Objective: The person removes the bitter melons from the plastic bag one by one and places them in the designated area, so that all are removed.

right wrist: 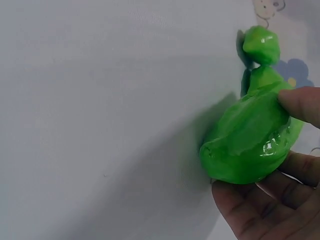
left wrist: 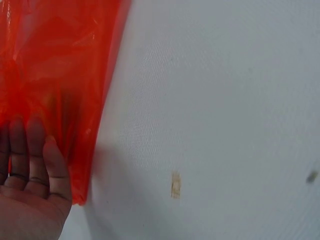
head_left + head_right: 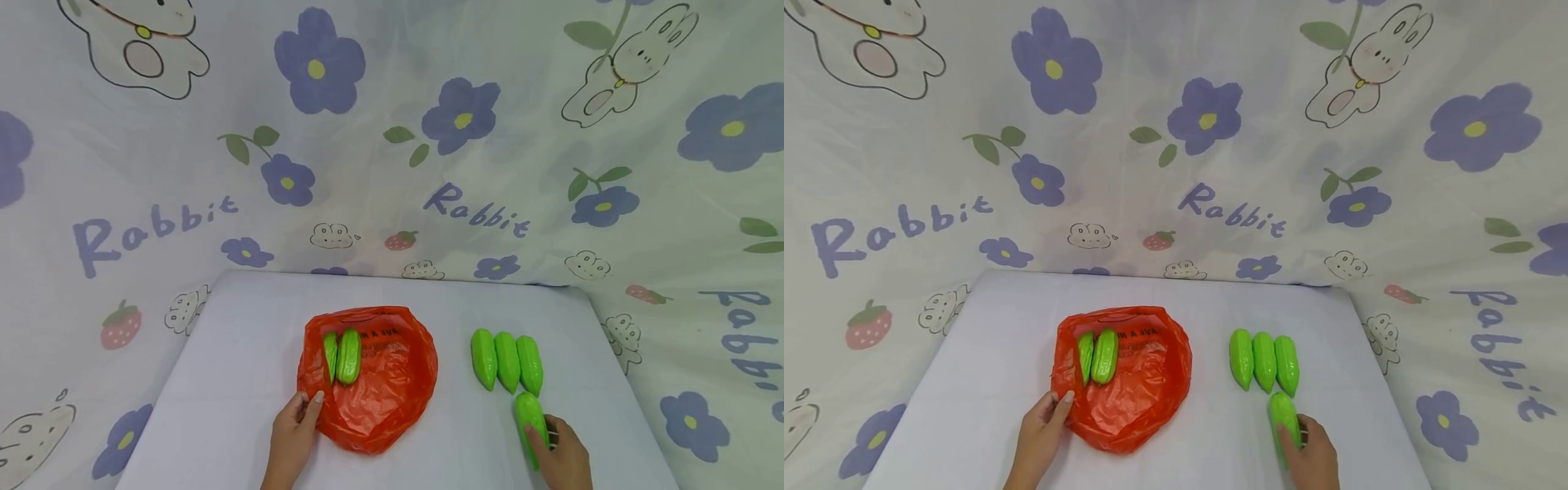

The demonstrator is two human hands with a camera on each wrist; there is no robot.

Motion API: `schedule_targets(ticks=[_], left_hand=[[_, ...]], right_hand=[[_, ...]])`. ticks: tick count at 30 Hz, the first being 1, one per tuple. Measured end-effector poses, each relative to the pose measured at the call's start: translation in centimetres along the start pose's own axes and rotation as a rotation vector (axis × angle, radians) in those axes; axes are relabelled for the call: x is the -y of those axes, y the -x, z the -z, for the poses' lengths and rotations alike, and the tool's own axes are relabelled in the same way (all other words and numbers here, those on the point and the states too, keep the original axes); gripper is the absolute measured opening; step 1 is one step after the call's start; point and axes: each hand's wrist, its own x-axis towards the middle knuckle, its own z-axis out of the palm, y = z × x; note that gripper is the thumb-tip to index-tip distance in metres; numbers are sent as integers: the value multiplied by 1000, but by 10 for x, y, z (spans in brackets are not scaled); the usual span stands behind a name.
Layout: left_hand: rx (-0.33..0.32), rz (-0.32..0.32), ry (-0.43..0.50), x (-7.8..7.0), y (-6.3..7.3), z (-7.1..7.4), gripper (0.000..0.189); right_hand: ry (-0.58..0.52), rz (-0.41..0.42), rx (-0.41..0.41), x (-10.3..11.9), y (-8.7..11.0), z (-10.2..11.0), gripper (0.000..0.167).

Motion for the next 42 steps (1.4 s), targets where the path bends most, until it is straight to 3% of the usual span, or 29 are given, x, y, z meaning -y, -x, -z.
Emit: schedule_targets(ticks=[12,24,42], left_hand=[[19,25,-12,-1,0,-1,47],[7,-9,7,3,1,1,44],[8,-10,32,3,1,1,43]], right_hand=[[33,-12,-1,0,-4,6,70],[47,-10,-9,-6,-10,4,78],[37,-35,-62,-5,-8,0,68]])
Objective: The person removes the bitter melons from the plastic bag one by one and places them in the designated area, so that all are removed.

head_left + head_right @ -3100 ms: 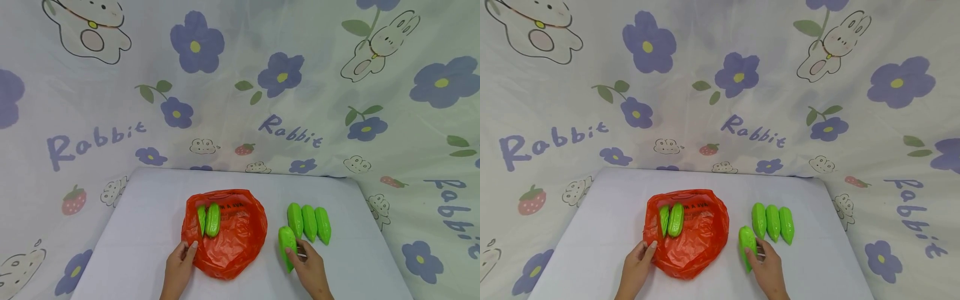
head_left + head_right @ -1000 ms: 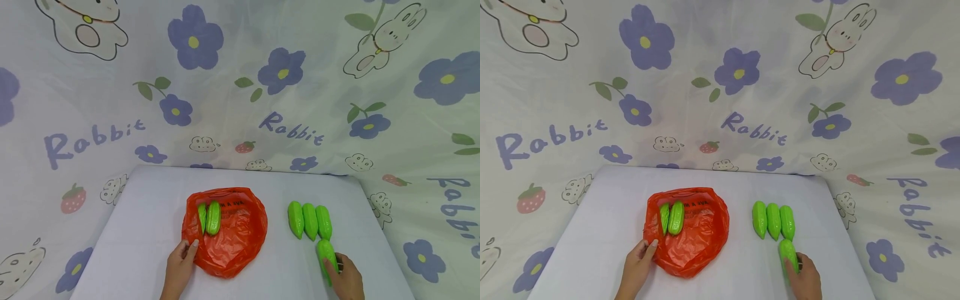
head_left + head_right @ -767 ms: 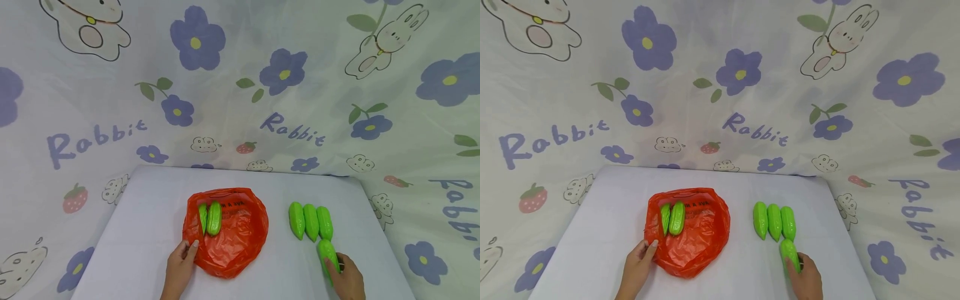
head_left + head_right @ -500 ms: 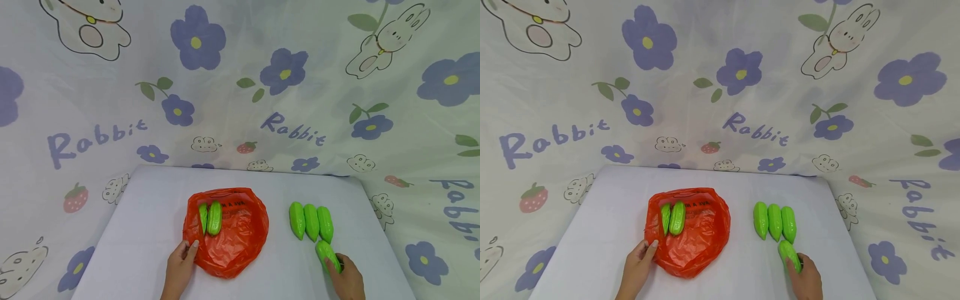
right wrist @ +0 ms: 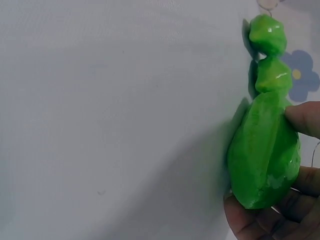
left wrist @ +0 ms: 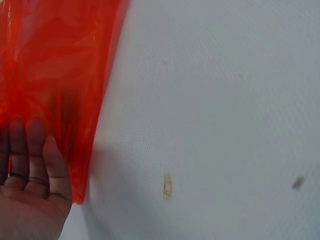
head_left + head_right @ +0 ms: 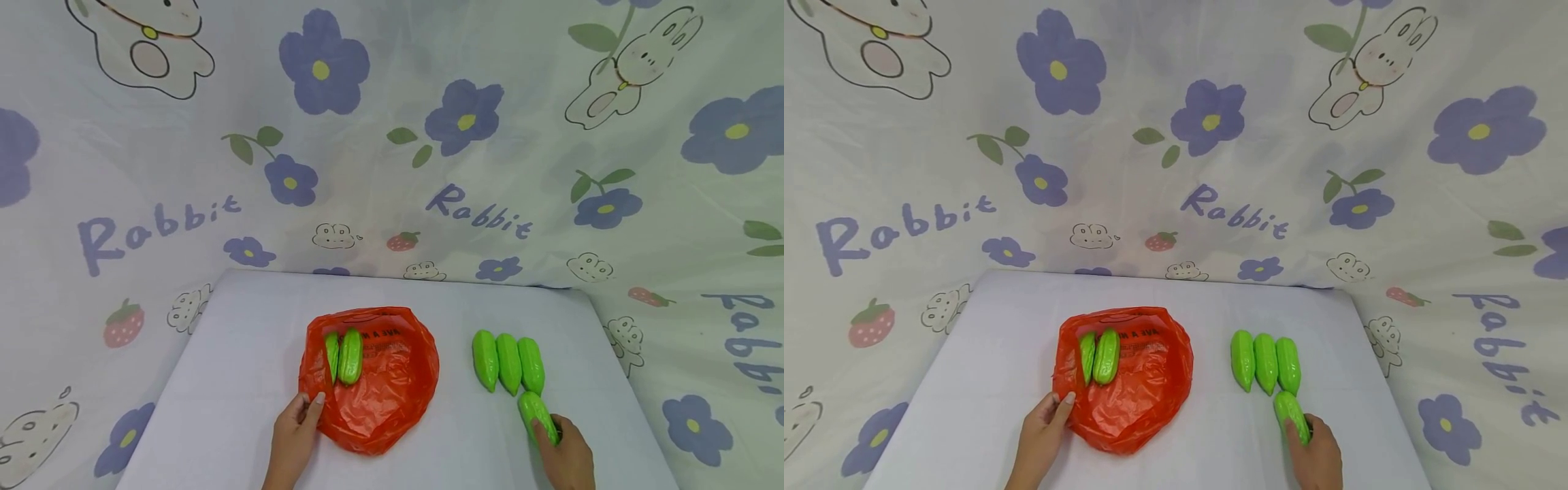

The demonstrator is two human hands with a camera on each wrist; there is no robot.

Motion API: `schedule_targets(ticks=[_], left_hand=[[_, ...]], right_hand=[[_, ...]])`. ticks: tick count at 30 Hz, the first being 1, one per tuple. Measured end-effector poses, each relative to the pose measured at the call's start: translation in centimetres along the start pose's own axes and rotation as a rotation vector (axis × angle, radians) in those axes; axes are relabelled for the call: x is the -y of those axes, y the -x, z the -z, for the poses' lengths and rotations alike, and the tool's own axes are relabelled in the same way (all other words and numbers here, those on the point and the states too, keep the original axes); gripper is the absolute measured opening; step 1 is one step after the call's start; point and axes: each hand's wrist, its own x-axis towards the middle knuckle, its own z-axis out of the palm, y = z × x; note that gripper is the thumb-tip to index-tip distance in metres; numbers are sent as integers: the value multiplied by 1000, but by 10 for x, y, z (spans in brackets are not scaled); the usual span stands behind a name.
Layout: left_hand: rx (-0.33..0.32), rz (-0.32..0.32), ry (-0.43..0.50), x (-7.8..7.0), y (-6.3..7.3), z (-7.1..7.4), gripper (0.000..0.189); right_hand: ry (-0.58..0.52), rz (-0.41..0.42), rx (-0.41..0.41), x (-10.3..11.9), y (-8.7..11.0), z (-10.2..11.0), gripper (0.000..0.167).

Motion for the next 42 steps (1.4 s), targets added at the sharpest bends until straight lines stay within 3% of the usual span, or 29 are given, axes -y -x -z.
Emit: schedule_targets(ticks=[10,24,35,42], left_hand=[[-1,10,-19,-2,0,-3,46],[-5,19,-25,-2,1,-2,44],[1,18,-20,-3,1,-2,45],[1,9,-24,-3,0,-2,45]], right_hand=[[-30,-41,-59,1,0,-7,70],[-32,-33,-87,3,2,-7,78],[-38,-36,-125,11,2,-4,66],[-73,27,-234,20,6,0,55]])
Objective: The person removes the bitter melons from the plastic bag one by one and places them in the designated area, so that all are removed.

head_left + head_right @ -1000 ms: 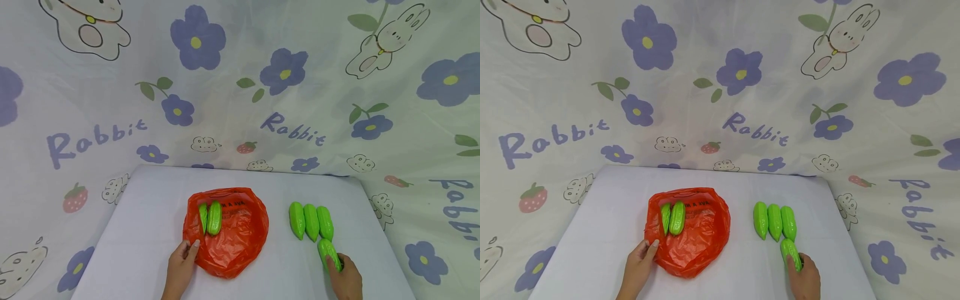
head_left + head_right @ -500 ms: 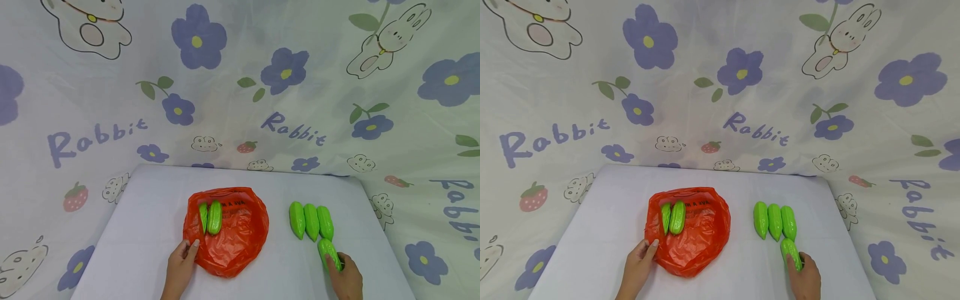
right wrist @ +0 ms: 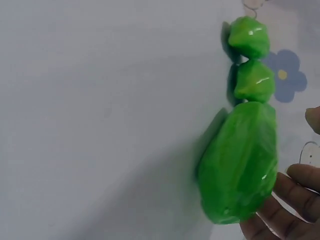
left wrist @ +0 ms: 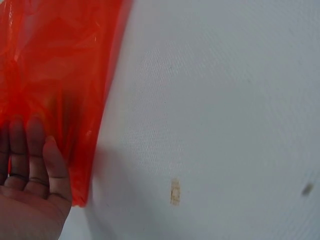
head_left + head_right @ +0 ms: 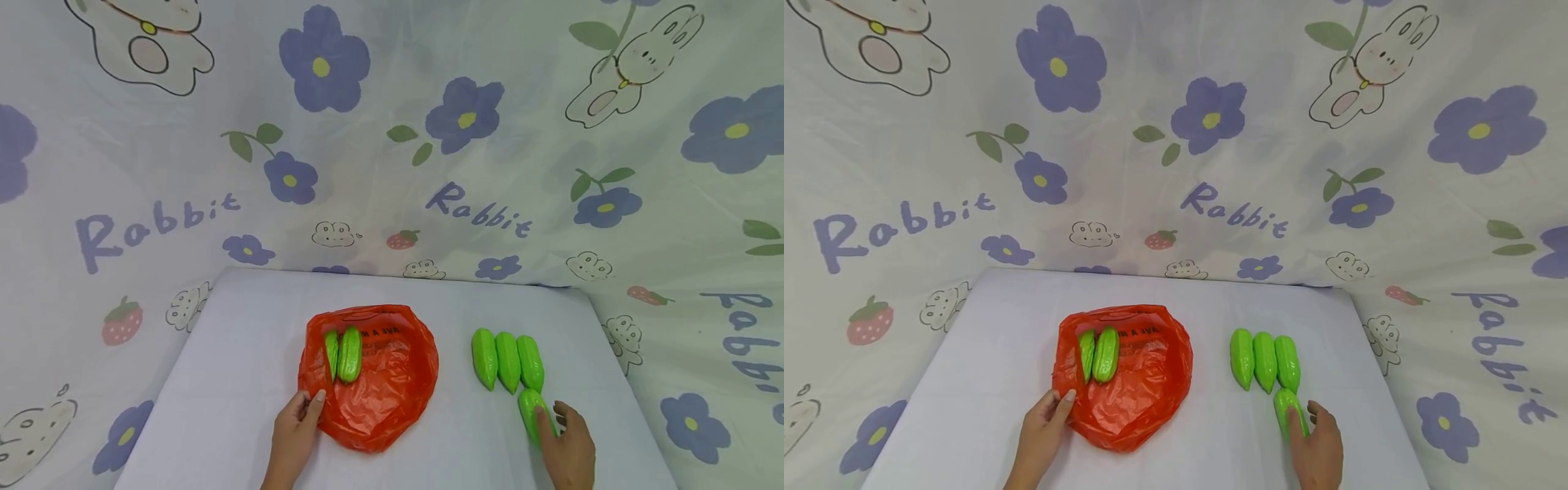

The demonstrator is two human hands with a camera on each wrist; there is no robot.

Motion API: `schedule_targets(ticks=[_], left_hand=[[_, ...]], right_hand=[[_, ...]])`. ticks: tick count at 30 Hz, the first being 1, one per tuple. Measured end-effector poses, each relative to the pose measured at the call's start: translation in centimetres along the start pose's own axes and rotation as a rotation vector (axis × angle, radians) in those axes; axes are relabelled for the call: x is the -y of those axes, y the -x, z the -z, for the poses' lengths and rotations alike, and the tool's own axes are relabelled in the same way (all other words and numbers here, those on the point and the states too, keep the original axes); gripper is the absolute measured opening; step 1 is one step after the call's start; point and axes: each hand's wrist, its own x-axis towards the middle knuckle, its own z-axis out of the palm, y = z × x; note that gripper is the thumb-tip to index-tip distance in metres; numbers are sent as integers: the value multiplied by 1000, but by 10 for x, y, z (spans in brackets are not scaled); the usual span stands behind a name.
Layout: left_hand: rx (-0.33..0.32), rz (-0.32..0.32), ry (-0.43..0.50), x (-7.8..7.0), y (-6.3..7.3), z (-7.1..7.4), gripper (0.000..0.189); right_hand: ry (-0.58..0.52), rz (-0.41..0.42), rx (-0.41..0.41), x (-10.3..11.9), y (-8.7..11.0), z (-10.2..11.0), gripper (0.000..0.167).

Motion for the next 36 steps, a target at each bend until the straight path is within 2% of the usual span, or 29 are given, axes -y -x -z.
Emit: schedule_targets(ticks=[3,6,12,16,19,25,29,36], left_hand=[[4,0,-1,0,-1,0,47],[4,6,-6,0,-1,0,47],[3,1,-7,1,1,1,45],[0,1,-3,1,1,1,45],[0,1,0,1,1,0,45],[-1,6,-2,1,1,1,44],[-1,1,-6,1,1,1,45],[-5,1,-13,-1,2,1,45]], right_hand=[[-22,25,-52,5,0,2,55],[-41,18,-70,9,0,3,62],[-110,-16,-12,23,0,5,92],[-138,14,12,35,3,4,98],[-169,76,-7,45,8,0,94],[-270,263,-56,69,15,-10,81],[-282,357,-58,83,18,-19,87],[-275,519,4,102,24,-36,100]])
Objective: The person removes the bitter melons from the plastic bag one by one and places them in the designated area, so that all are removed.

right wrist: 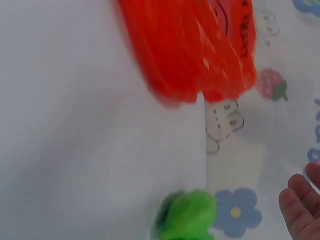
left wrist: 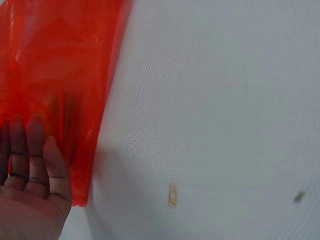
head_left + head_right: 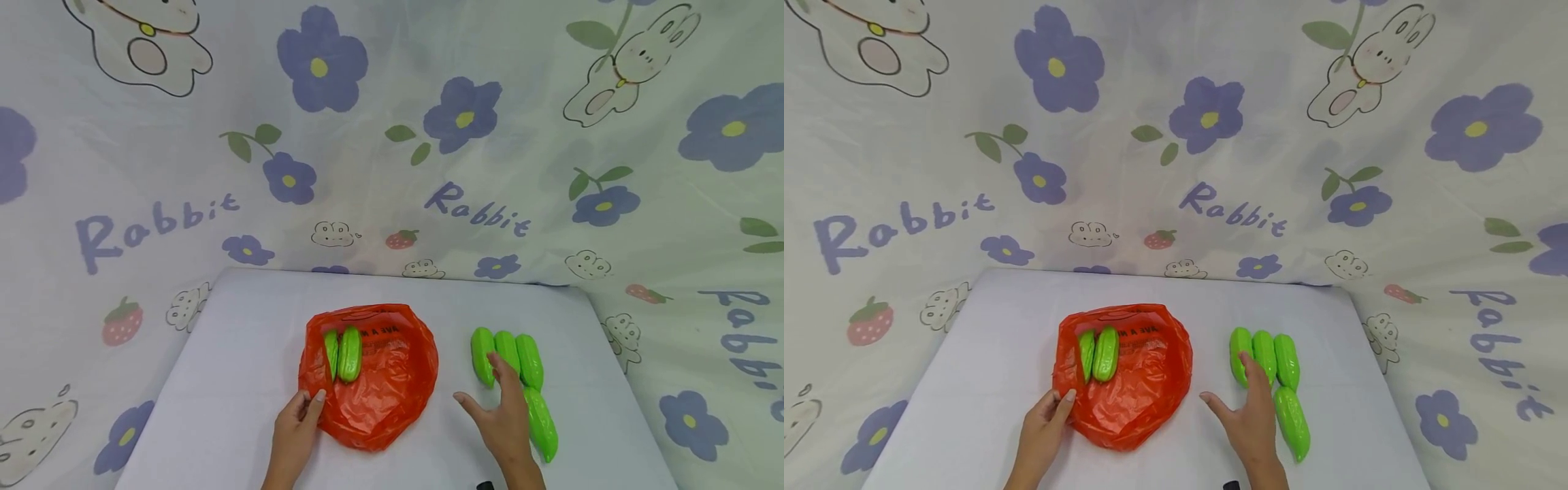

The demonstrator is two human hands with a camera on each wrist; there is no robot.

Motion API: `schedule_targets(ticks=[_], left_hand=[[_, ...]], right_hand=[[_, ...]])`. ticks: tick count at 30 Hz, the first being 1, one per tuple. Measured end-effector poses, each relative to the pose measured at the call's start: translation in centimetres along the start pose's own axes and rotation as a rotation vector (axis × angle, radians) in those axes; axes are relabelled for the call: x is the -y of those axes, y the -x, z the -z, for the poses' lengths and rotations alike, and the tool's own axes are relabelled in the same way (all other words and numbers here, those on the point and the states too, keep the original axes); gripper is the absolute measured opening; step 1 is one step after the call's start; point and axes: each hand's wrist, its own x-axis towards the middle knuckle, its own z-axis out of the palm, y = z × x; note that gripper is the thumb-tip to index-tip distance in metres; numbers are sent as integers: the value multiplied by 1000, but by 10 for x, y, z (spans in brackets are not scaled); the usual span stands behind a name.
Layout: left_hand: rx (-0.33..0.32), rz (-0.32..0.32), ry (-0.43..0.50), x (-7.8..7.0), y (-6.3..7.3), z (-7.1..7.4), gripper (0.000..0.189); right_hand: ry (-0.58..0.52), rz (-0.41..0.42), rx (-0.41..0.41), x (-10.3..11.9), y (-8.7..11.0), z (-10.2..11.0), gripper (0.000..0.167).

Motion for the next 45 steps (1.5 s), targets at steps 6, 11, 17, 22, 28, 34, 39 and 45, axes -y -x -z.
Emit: schedule_targets(ticks=[6,11,17,22,28,34,39,45], left_hand=[[6,8,-7,-1,0,-1,46],[2,20,-5,-1,1,-1,45],[3,27,3,-1,1,0,44],[9,52,-2,-2,0,1,46],[21,59,11,-2,0,1,48],[11,47,-2,-1,0,1,49],[15,41,-3,-1,0,0,48],[1,12,-19,0,0,-1,48]], right_hand=[[-59,59,59,14,4,-24,98],[-92,56,130,27,8,-41,88],[-167,52,208,36,11,-57,87],[-214,59,315,46,9,-70,92],[-168,32,409,58,0,-83,86],[-125,38,473,64,-7,-94,86],[-115,12,516,66,-11,-102,86],[-124,-52,561,71,-15,-113,88]])
